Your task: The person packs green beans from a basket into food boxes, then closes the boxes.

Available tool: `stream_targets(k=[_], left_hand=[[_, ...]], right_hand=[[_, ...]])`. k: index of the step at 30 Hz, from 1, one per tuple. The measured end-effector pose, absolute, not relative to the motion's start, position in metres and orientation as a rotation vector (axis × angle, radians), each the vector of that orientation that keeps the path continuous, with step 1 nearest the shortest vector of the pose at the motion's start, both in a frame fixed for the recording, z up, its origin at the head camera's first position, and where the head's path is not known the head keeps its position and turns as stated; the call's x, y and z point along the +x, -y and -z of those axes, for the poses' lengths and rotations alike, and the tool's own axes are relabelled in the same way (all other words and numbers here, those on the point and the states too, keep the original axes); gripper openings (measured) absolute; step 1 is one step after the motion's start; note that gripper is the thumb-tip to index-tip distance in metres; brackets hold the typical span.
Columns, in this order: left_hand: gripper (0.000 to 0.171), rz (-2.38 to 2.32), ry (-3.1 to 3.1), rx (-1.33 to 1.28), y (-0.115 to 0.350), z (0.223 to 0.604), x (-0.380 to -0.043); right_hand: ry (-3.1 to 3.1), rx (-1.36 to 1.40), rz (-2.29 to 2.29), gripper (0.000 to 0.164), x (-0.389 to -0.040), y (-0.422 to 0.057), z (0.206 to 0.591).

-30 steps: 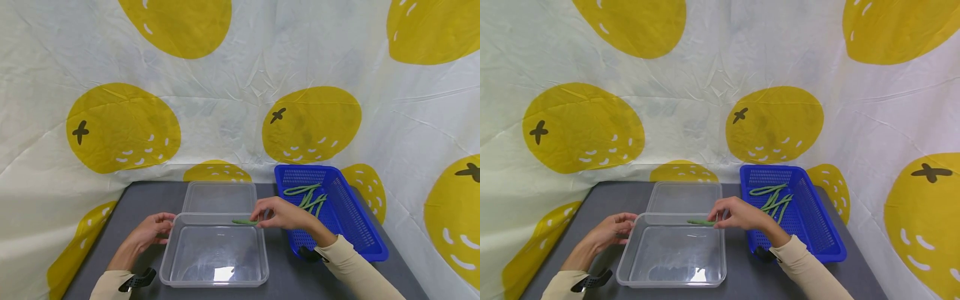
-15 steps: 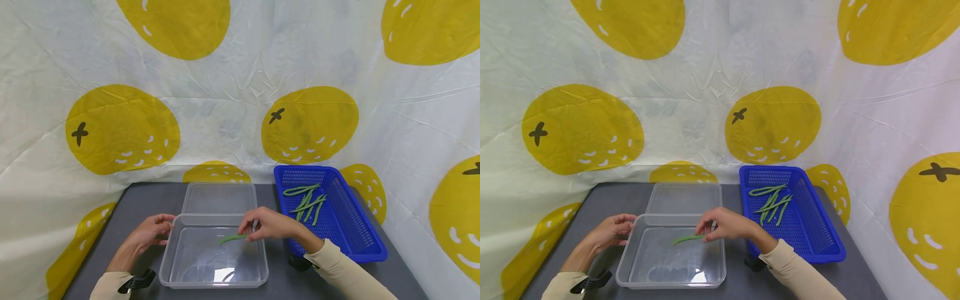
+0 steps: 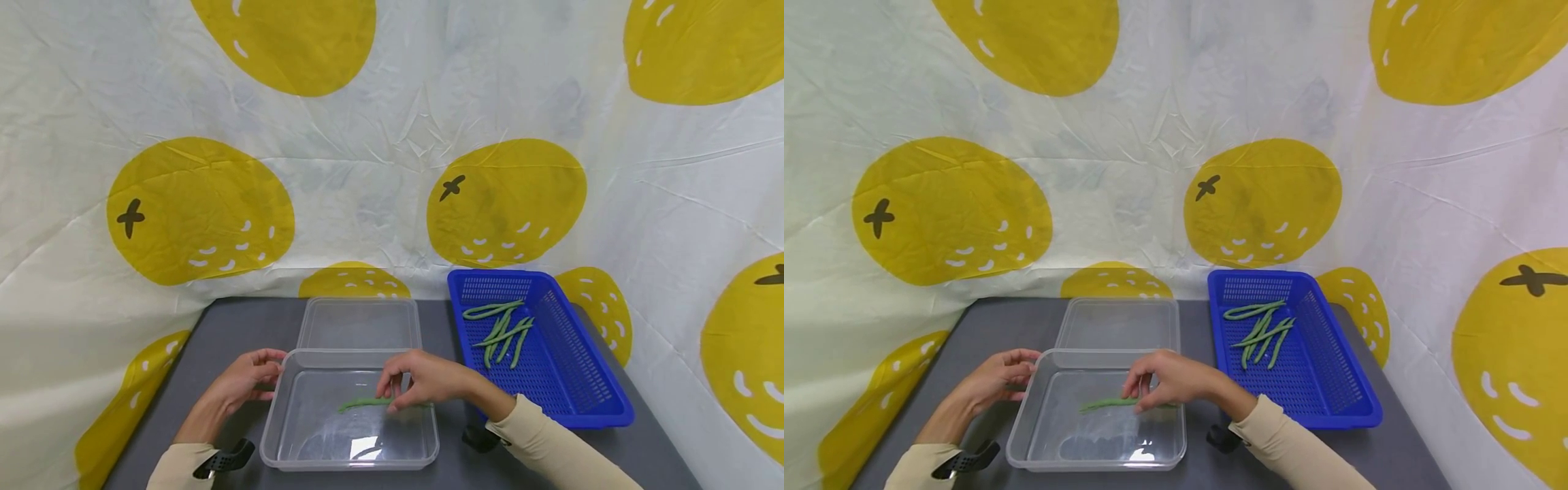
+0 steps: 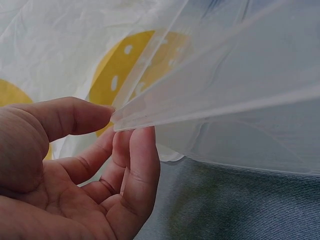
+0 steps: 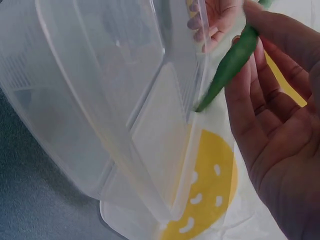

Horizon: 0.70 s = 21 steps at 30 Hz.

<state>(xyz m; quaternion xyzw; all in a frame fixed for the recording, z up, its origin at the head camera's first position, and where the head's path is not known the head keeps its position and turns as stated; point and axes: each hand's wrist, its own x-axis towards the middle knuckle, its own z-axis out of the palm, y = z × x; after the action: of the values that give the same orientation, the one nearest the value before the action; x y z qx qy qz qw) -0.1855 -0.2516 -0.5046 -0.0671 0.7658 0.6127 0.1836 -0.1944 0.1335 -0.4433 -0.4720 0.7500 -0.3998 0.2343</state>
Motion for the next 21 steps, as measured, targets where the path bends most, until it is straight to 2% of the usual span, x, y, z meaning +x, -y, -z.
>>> stream_targets(k=[9,21], left_hand=[[0.043,-1.721,-2.19,-0.185,0.252,0.505,-0.184],[0.042,-1.723,-2.194,-0.186,0.252,0.503,-0.182]], right_hand=[[-2.037,-1.341,1.14,0.024,-0.199,-0.14,0.438],[-2.191,-1.22,1.101,0.02,-0.209,-0.176,0.426]])
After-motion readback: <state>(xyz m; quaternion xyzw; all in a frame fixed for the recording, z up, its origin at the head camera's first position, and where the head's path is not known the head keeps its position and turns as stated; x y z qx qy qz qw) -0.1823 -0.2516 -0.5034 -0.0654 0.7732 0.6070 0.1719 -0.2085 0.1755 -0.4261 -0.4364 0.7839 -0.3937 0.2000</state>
